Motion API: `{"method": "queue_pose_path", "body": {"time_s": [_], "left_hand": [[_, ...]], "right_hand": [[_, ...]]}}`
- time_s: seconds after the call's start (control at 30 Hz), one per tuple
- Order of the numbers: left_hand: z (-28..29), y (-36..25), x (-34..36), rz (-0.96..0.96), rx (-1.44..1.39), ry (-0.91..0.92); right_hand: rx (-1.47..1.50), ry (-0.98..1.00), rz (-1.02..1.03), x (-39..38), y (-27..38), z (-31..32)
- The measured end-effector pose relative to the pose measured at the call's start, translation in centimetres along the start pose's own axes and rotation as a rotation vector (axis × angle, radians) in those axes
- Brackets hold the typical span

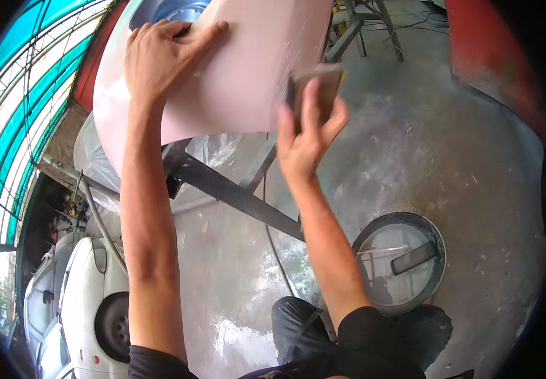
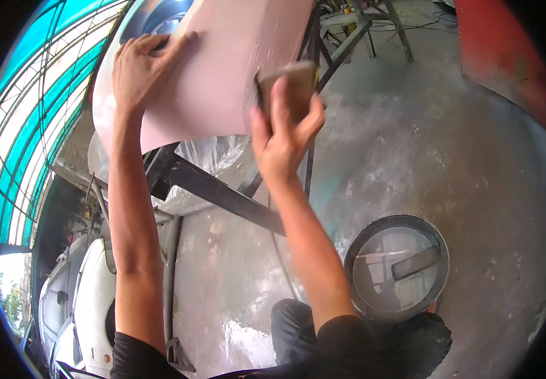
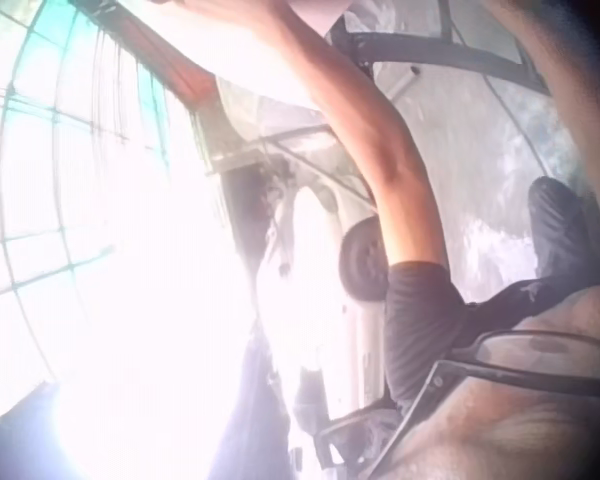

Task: The person sands the surface of a car bumper using a sanding block, periodically rinsing the block in a bucket of water and wiping the bumper by hand.

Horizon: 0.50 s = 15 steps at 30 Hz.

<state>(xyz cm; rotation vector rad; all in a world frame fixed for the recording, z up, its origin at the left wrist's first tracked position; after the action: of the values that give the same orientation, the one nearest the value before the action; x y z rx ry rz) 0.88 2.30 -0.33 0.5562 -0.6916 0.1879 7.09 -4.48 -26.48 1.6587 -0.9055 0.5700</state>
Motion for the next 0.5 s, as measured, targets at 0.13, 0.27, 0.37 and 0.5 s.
{"method": "queue_pose_path", "body": {"time_s": [0.13, 0.27, 0.37, 0.5], "left_hand": [[-0.1, 0.1, -0.2, 0.021, 0.024, 0.049], [-1.0, 0.9, 0.1, -0.084, 0.059, -0.172], [-0.2, 0.9, 0.7, -0.075, 0.069, -0.127], [-0.6, 0.9, 0.0, -0.032, 0.018, -0.08]], "right_hand": [[0.07, 0.005, -0.058, -0.5, 0.4, 0.5], [0.029, 0.048, 0.107, -8.3, 0.9, -1.1], [0.037, 0.004, 0.057, -3.8, 1.3, -0.8], [0.02, -0.069, -0.031, -1.5, 1.8, -0.4]]}}
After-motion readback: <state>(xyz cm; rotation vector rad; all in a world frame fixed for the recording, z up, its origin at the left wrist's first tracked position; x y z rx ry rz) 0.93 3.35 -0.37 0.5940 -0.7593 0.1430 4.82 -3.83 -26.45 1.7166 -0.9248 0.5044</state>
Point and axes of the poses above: each hand's wrist, its own x-axis towards the middle knuckle, its own z-axis out of the back of the hand, y = z × x, the point moved 1 cm from there along x, towards the middle knuckle, and after that the axes turned 11 degrees about y, right-handed, at the moved point
